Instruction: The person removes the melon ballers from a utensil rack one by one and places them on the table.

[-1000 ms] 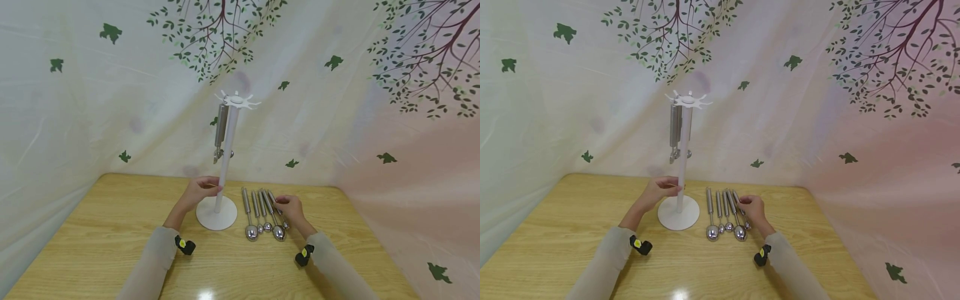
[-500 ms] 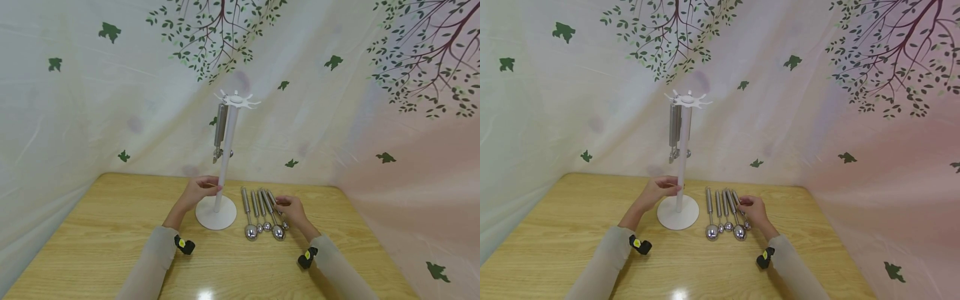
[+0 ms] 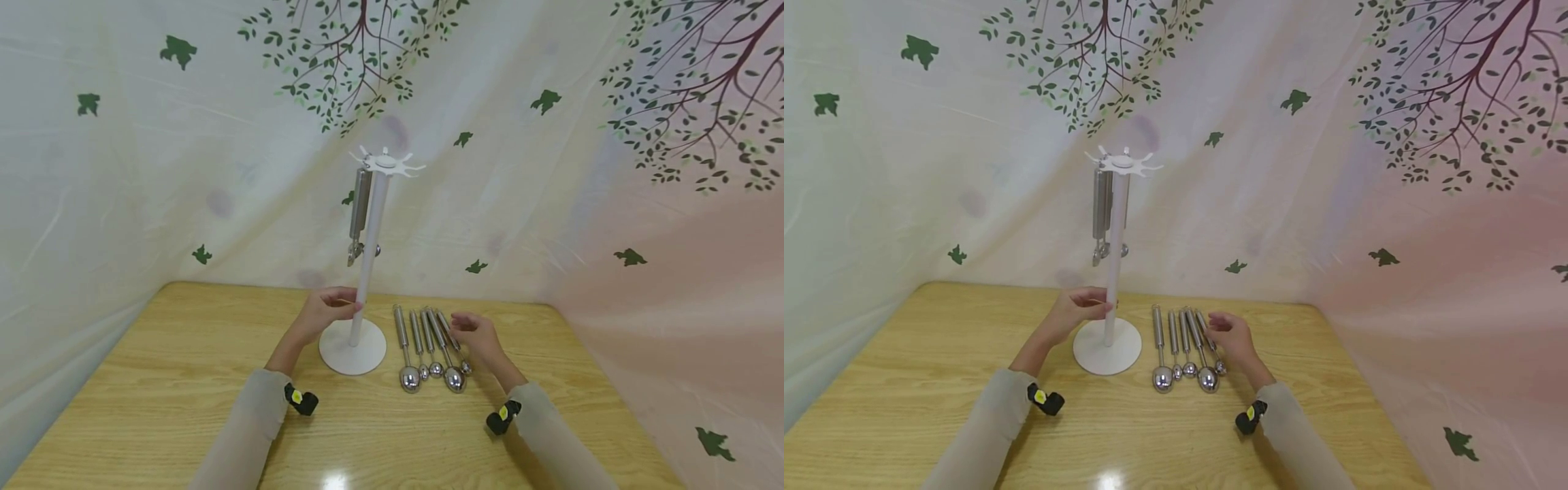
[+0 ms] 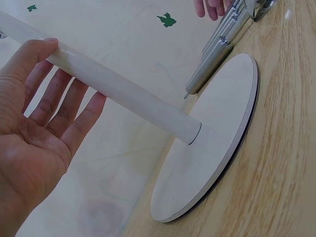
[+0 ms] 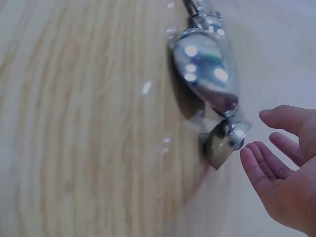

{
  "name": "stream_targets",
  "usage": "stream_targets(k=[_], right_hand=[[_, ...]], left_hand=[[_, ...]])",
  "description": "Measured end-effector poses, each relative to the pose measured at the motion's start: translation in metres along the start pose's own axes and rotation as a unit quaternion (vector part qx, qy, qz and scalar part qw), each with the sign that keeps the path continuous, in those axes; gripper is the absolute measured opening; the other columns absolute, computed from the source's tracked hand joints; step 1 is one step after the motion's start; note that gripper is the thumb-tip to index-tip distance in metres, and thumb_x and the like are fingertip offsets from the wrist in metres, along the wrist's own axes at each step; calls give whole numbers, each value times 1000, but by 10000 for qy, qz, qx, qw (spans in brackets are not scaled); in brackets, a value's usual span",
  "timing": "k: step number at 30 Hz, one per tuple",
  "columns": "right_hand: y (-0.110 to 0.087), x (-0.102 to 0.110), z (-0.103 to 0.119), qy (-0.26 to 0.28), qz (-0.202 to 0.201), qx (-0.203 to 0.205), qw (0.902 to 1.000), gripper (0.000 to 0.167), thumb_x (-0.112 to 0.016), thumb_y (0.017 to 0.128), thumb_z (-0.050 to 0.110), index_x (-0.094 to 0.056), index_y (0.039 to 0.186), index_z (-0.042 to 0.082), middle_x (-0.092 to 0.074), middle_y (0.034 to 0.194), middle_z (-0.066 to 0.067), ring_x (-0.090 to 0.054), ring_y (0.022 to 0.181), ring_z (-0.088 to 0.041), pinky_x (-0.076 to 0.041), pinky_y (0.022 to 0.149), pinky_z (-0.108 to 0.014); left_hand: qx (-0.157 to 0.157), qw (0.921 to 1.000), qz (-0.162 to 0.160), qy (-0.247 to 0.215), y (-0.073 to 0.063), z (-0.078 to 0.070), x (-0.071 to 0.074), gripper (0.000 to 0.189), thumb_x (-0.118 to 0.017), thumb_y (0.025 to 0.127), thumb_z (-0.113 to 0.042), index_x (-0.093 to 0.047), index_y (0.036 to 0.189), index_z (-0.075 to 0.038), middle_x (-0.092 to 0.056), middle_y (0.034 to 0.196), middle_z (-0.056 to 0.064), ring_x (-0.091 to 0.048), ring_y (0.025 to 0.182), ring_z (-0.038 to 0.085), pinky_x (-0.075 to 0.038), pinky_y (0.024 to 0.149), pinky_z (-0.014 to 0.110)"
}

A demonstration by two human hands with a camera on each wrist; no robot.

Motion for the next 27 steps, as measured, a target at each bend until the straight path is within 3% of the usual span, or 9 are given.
stream_targets(k=[7, 14, 20, 27], right_hand=[[9, -1, 15, 364, -10, 349, 9987, 41, -73, 94, 6, -63, 132, -5, -67, 127, -27, -67, 109, -22, -55, 81, -12], [12, -5, 70, 804, 101, 823, 9933, 39, -72, 96, 13, -64, 131, -2, -67, 127, -25, -67, 100, -3, -58, 86, -16], [19, -7, 130, 1609, 410, 1259, 9780, 39, -68, 99, 14, -62, 134, -2, -67, 126, -23, -70, 101, -10, -61, 90, -26], [29, -15, 191, 2417, 784, 1528, 9550, 39, -65, 101, 14, -60, 136, -3, -72, 118, -4, -70, 109, -16, -60, 95, -28]], left_hand=[[28, 10000, -20, -13, 0, 0, 0, 35, -75, 92, -9, -68, 123, 8, -76, 104, 2, -72, 92, 15, -63, 86, 32], [-13, 10000, -7, -17, 0, 0, 0, 36, -75, 92, -9, -67, 123, 8, -76, 106, 3, -72, 93, 17, -63, 86, 31], [14, 10000, -22, -24, 0, -1, -1, 37, -75, 93, -10, -67, 124, 7, -76, 106, 3, -72, 94, 17, -63, 87, 32], [16, 9999, -17, 126, -1, 0, -1, 37, -76, 93, -13, -68, 124, 5, -76, 111, 9, -72, 95, 18, -63, 87, 31]])
Point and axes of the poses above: each hand's wrist, its own y-axis towards the middle knuckle, its own x-axis out of the back of the hand, z = x × y, the point moved 2 cm from there along y, towards the middle knuckle
